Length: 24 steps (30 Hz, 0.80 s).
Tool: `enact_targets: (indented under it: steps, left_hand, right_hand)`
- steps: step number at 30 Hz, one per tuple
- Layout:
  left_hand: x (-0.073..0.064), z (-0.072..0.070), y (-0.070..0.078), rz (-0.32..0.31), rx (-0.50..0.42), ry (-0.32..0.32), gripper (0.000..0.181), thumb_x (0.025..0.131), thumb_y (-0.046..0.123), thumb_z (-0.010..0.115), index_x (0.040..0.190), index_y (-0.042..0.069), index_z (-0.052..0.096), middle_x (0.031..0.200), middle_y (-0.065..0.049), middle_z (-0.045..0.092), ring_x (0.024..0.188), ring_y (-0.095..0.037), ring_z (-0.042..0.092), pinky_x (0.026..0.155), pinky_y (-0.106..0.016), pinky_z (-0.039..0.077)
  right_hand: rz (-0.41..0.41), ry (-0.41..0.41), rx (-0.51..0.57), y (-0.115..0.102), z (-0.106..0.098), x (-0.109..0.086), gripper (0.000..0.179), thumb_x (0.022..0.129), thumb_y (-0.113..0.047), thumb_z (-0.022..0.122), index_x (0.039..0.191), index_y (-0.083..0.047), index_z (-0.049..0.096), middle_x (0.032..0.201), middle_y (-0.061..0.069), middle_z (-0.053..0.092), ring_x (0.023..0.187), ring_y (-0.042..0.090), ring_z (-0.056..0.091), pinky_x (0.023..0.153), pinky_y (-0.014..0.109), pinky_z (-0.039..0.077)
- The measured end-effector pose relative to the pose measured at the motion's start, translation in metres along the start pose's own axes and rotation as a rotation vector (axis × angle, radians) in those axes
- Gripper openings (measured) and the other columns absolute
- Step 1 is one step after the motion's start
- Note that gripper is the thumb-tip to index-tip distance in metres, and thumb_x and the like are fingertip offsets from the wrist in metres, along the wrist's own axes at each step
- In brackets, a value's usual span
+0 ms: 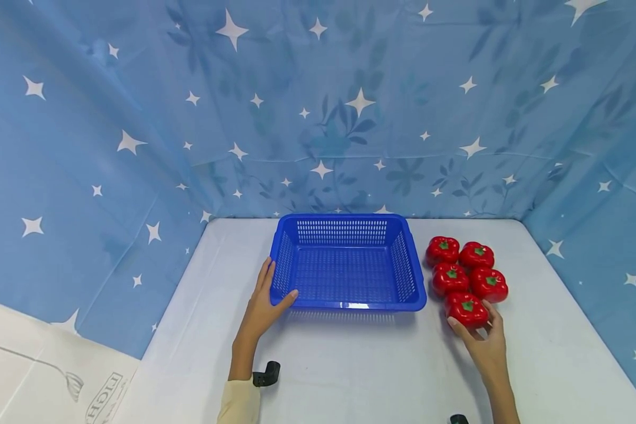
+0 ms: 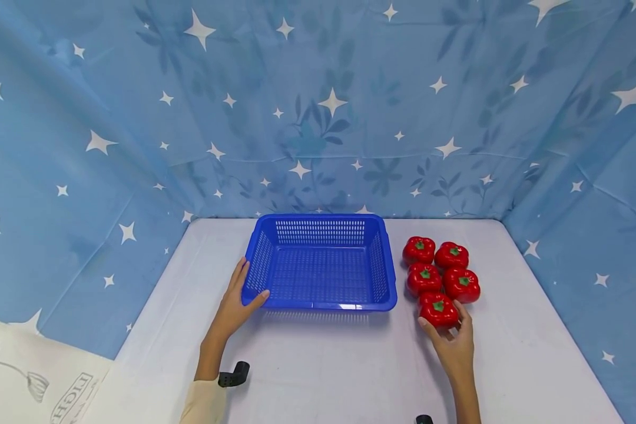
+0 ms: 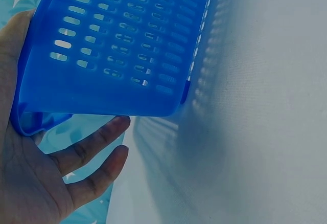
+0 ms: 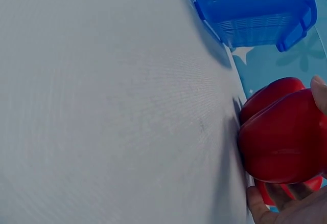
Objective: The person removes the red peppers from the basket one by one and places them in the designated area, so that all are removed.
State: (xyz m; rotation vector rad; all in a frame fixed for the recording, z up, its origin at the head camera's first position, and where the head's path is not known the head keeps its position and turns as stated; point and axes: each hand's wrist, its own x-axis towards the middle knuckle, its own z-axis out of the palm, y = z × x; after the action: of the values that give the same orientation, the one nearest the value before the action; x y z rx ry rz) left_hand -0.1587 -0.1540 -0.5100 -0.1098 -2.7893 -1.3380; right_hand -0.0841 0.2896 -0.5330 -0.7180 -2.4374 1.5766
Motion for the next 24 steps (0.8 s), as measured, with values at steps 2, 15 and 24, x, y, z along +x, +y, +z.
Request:
enact_targets:
  steps: [2, 15, 24]
  left_hand:
    - [0.0, 0.0, 0.0, -0.004, 0.002, -0.002, 0.099, 0.084, 0.062, 0.064, 0.158, 0.025, 0.011, 0.165, 0.014, -0.001, 0.151, -0.035, 0.015, 0.113, -0.065, 0.025]
    - [0.002, 0.0, 0.004, 0.008, 0.068, -0.004, 0.098, 0.084, 0.066, 0.062, 0.158, 0.025, 0.011, 0.165, 0.016, -0.002, 0.148, -0.04, 0.022, 0.106, -0.071, 0.032]
    - [0.0, -0.002, 0.01, 0.042, 0.198, 0.039, 0.101, 0.08, 0.07, 0.063, 0.157, 0.021, 0.021, 0.166, 0.008, 0.008, 0.143, -0.041, 0.035, 0.102, -0.065, 0.043]
  right_hand:
    - [0.005, 0.001, -0.002, 0.0, -0.001, -0.001, 0.096, 0.088, -0.039, 0.071, 0.158, -0.014, 0.009, 0.159, 0.019, 0.022, 0.142, 0.041, 0.03, 0.104, 0.052, 0.035]
    - [-0.026, -0.025, -0.007, 0.003, -0.008, -0.004, 0.094, 0.09, -0.037, 0.069, 0.157, -0.01, 0.009, 0.157, 0.024, 0.022, 0.141, 0.044, 0.027, 0.103, 0.049, 0.037]
    - [-0.034, 0.106, -0.335, -0.022, -0.023, -0.014, 0.097, 0.09, -0.049, 0.063, 0.156, -0.002, 0.009, 0.151, 0.033, 0.02, 0.138, 0.049, 0.024, 0.104, 0.072, 0.032]
